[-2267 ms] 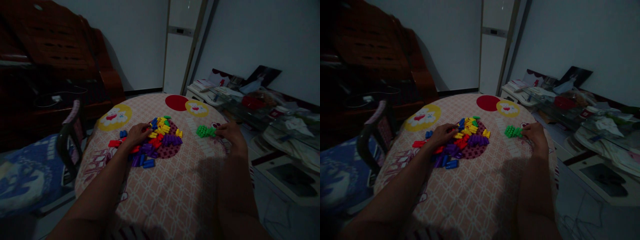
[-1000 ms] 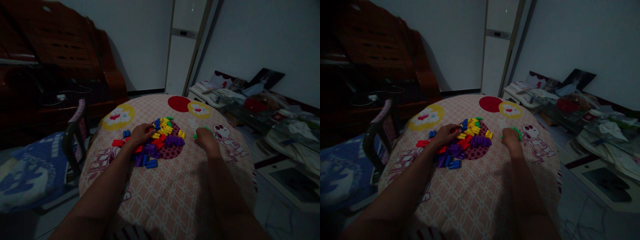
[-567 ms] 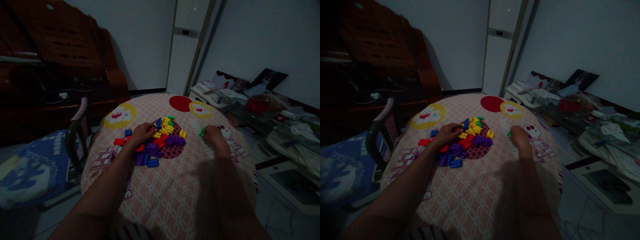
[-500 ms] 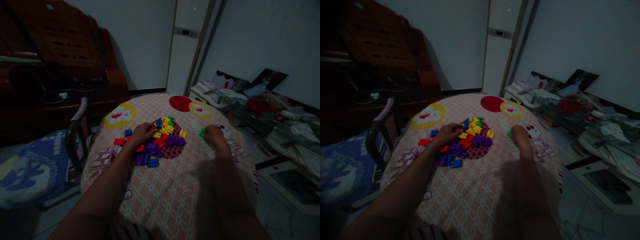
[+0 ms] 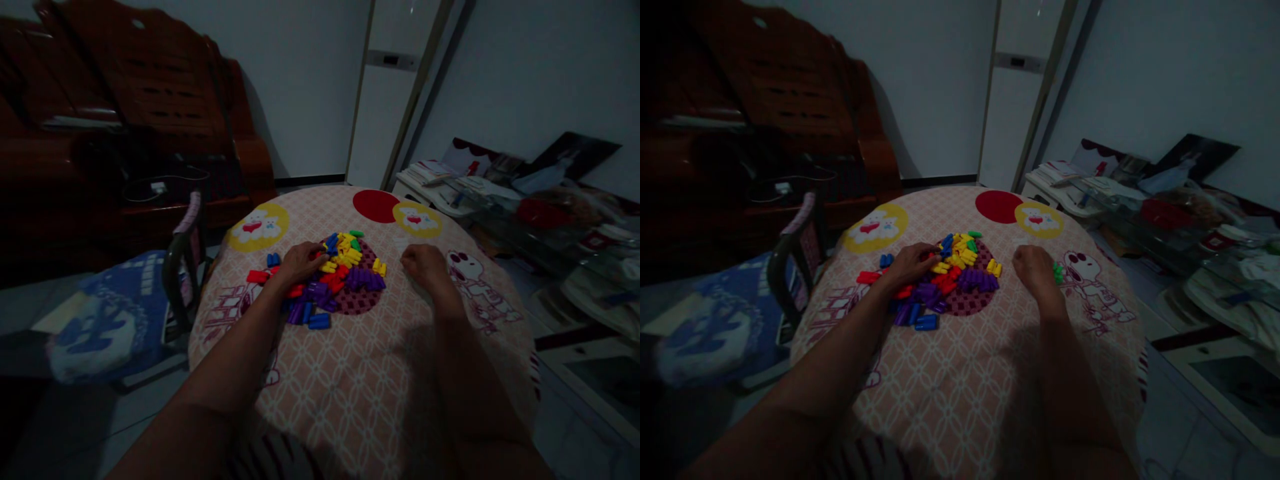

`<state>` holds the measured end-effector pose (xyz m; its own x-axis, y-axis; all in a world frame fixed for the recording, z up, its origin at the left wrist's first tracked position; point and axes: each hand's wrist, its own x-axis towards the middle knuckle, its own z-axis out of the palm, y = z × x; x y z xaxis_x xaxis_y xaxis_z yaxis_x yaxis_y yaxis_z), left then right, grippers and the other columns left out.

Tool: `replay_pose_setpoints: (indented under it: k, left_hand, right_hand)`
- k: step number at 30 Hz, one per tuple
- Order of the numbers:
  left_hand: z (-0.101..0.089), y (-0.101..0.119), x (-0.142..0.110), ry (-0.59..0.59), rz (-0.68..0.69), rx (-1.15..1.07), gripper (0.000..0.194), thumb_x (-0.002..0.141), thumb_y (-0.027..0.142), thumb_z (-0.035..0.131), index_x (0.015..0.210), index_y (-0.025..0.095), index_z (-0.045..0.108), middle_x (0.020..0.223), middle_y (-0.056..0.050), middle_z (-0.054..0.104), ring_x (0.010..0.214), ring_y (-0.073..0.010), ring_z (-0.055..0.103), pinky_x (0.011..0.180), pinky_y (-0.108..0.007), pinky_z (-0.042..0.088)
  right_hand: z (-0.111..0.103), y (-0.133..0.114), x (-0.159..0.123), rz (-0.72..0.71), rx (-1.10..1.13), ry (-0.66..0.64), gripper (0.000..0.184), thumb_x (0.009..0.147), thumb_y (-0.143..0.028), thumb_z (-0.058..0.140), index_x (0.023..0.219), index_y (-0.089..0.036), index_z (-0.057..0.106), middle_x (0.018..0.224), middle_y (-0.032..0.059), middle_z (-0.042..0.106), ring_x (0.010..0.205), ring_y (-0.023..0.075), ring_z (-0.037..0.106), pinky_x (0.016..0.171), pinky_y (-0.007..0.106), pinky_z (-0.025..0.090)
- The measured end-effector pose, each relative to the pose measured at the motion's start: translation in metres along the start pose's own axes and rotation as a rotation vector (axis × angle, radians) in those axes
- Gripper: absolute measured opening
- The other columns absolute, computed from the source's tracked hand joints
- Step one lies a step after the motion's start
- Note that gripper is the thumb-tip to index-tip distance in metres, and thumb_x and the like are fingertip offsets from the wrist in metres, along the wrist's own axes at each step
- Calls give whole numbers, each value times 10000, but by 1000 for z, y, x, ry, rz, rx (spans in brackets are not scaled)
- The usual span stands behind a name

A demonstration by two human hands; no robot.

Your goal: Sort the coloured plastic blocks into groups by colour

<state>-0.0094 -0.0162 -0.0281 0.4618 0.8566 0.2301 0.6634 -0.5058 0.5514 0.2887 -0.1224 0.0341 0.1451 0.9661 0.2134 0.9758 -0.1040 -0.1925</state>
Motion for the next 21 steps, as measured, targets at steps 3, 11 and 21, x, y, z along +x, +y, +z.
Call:
replay_pose_setpoints:
  k: [3, 11, 21]
  left_hand:
    - [2, -5, 0, 27, 13, -32, 479, 880, 483, 528, 1182, 174, 734, 1203, -111, 725, 1098, -267, 670, 992, -368, 505]
    - [-7, -6, -1, 106, -73, -99, 396, 886, 375, 531, 1121, 156, 761, 1043, -86, 779, 928, -237, 701, 890, -329, 529]
    - [-9, -22, 0, 228, -169, -124, 348, 871, 256, 530, 1092, 127, 766, 1102, -111, 767, 989, -236, 702, 961, -344, 524]
  right_hand:
    - [11, -45, -8, -305, 354, -104, 187, 892, -201, 573, 872, -157, 755, 836, 62, 746, 791, 178, 670, 762, 272, 463]
    - [54, -117, -40, -838, 483, -231, 399, 917, -225, 639, 1312, -175, 619, 1399, 147, 579, 1283, 253, 522, 1077, 421, 408]
    - [51, -112, -35, -789, 366, -173, 141, 950, -235, 585, 908, -157, 694, 933, 88, 697, 931, 217, 601, 874, 364, 462]
